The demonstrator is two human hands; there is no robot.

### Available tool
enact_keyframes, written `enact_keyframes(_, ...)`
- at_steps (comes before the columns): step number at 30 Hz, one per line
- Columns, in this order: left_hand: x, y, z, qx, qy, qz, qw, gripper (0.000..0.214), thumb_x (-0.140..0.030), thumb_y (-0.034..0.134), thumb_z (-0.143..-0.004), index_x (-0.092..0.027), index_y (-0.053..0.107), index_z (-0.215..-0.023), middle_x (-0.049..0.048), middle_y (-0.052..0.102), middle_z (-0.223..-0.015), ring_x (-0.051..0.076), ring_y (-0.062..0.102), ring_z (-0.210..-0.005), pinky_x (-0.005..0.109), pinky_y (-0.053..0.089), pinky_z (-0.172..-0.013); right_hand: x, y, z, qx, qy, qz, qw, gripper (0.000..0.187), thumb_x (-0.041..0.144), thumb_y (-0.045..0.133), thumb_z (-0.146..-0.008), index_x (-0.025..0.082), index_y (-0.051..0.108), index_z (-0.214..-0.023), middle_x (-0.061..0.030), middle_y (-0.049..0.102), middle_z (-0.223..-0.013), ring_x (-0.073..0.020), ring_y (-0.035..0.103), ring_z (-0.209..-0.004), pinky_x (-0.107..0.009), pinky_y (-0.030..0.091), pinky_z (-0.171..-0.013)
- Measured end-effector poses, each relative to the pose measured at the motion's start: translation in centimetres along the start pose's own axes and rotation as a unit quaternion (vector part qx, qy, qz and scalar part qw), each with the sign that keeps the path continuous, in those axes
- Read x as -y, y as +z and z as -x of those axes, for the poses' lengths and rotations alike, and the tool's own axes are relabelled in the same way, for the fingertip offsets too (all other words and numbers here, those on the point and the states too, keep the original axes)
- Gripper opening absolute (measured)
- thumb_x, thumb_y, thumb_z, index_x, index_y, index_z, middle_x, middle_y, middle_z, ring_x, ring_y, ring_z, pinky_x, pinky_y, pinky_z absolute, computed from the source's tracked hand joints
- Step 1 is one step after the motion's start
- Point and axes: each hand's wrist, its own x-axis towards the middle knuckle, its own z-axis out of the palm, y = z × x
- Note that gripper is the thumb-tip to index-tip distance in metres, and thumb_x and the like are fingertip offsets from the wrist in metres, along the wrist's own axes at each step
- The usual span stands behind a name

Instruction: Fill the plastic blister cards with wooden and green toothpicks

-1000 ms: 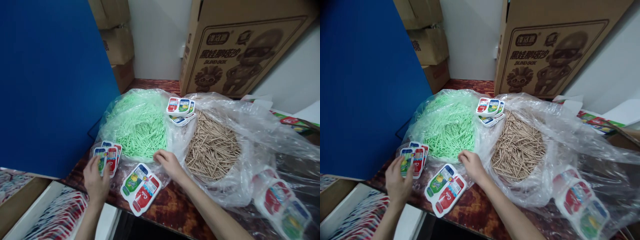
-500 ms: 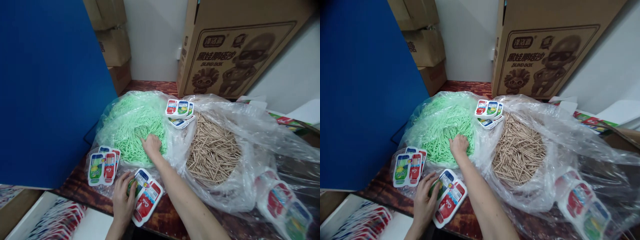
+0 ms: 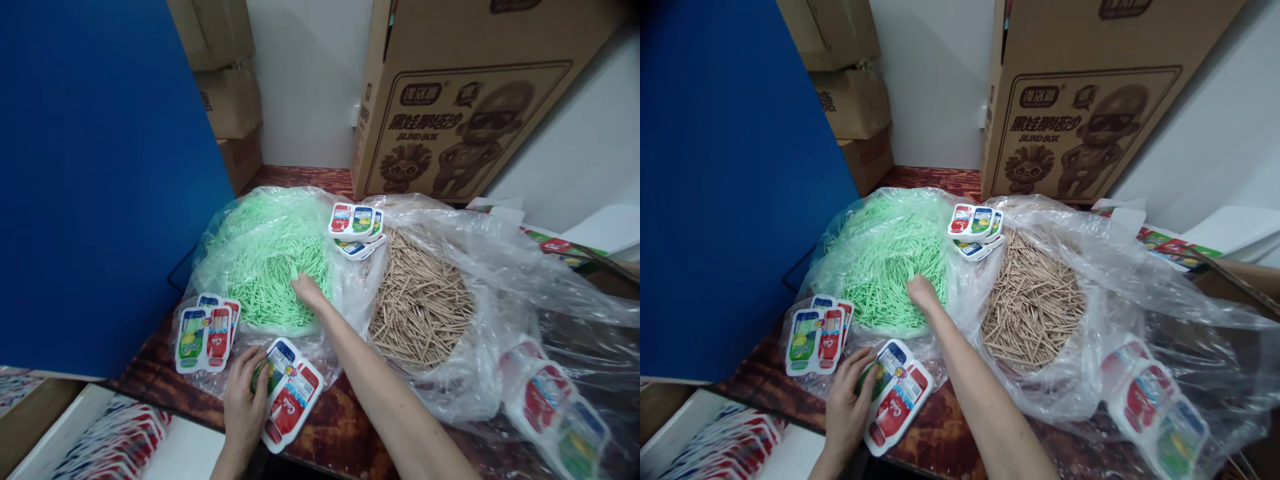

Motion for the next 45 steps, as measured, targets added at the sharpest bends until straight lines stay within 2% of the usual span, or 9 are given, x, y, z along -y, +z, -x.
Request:
enact_keyframes(5, -0.4, -0.1, -0.2, 0.009, 0.001, 0.010, 1.000, 0.020, -0.028, 0.054, -0.088, -0.020, 0.066, -0.101, 0.0111, 0.064, -0.112, 0.027, 0.060, -0.106, 0.045, 0.048, -0.092, -1.7, -2.6, 1.7, 0.078, 0.002, -0.207, 0.975, 0.013, 0.019, 0.041, -0.086, 0.019, 0.048, -0.076, -0.0021, 0.066, -0.065, -0.0171, 0.068, -0.062, -0.029, 0.053, -0.062)
enact_keyframes(12, -3.6, -0.2, -4.5, 0.018, -0.031, 0.119, 0.992, 0.019, -0.033, 0.056, -0.087, -0.020, 0.067, -0.097, 0.0093, 0.065, -0.109, 0.026, 0.059, -0.107, 0.042, 0.046, -0.094, -2.9, -5.1, 3.7, 0.157, -0.053, -0.393, 0.905, 0.024, 0.034, 0.060, -0.081, 0.021, 0.040, -0.074, 0.0050, 0.058, -0.055, -0.0136, 0.064, -0.053, -0.029, 0.052, -0.065)
enact_keyframes(16, -6.2, 1.1, -9.5, 0.048, -0.148, 0.308, 0.939, 0.030, -0.040, 0.058, -0.085, -0.021, 0.062, -0.108, 0.0097, 0.065, -0.112, 0.024, 0.063, -0.101, 0.037, 0.051, -0.085, -2.9, -5.9, 4.7, 0.222, -0.091, -0.403, 0.883, 0.026, 0.036, 0.067, -0.075, 0.018, 0.048, -0.072, 0.0035, 0.061, -0.054, -0.0130, 0.062, -0.049, -0.026, 0.048, -0.060)
enact_keyframes(22, -8.4, 4.1, -14.5, 0.083, -0.162, 0.417, 0.890, 0.040, -0.044, 0.057, -0.084, -0.022, 0.059, -0.117, 0.0105, 0.062, -0.125, 0.023, 0.063, -0.104, 0.035, 0.049, -0.083, -4.4, -5.6, 6.9, 0.338, -0.043, -0.403, 0.850, 0.023, 0.034, 0.065, -0.079, 0.017, 0.049, -0.078, 0.0019, 0.066, -0.056, -0.0130, 0.062, -0.046, -0.023, 0.047, -0.049)
enact_keyframes(28, -8.3, 6.2, -11.6, 0.185, -0.176, 0.362, 0.896, 0.024, -0.039, 0.060, -0.077, -0.017, 0.069, -0.083, 0.0042, 0.072, -0.075, 0.020, 0.067, -0.076, 0.031, 0.051, -0.071, -8.0, -3.1, 9.4, 0.388, 0.051, -0.549, 0.738, 0.019, 0.025, 0.063, -0.081, 0.015, 0.051, -0.092, -0.0042, 0.070, -0.069, -0.0148, 0.067, -0.056, -0.022, 0.051, -0.049)
enact_keyframes(32, -8.7, 6.2, -8.8, 0.231, -0.156, 0.320, 0.905, 0.019, -0.034, 0.059, -0.079, -0.019, 0.069, -0.080, 0.0026, 0.071, -0.073, 0.019, 0.066, -0.070, 0.028, 0.050, -0.064, -9.4, -1.8, 11.8, 0.345, 0.093, -0.604, 0.712, 0.014, 0.021, 0.065, -0.081, 0.016, 0.052, -0.085, 0.0000, 0.065, -0.066, -0.0103, 0.062, -0.054, -0.020, 0.048, -0.050)
enact_keyframes(35, -8.8, 4.8, -7.8, 0.221, -0.089, 0.282, 0.929, 0.023, -0.033, 0.055, -0.084, -0.019, 0.069, -0.096, 0.0061, 0.072, -0.094, 0.021, 0.067, -0.089, 0.030, 0.050, -0.078, -9.4, -1.7, 14.1, 0.309, 0.068, -0.606, 0.730, 0.018, 0.027, 0.069, -0.079, 0.017, 0.054, -0.082, 0.0030, 0.058, -0.063, -0.0097, 0.056, -0.053, -0.022, 0.046, -0.052)
enact_keyframes(41, -6.3, 0.8, -5.6, 0.103, -0.089, 0.193, 0.972, 0.023, -0.034, 0.053, -0.089, -0.019, 0.066, -0.100, 0.0066, 0.070, -0.099, 0.021, 0.065, -0.095, 0.034, 0.048, -0.087, -10.7, -1.9, 18.9, 0.034, -0.111, -0.366, 0.924, 0.008, 0.024, 0.054, -0.089, 0.019, 0.059, -0.084, 0.0010, 0.061, -0.077, -0.0147, 0.056, -0.079, -0.028, 0.041, -0.079)
enact_keyframes(45, -4.0, -0.7, -3.0, 0.103, -0.038, 0.074, 0.991, 0.020, -0.032, 0.051, -0.090, -0.019, 0.066, -0.094, 0.0062, 0.069, -0.093, 0.022, 0.064, -0.089, 0.035, 0.048, -0.083, -12.7, -1.0, 20.7, -0.025, -0.129, -0.251, 0.959, 0.012, 0.022, 0.048, -0.092, 0.020, 0.058, -0.088, -0.0003, 0.062, -0.085, -0.0167, 0.058, -0.084, -0.028, 0.041, -0.080)
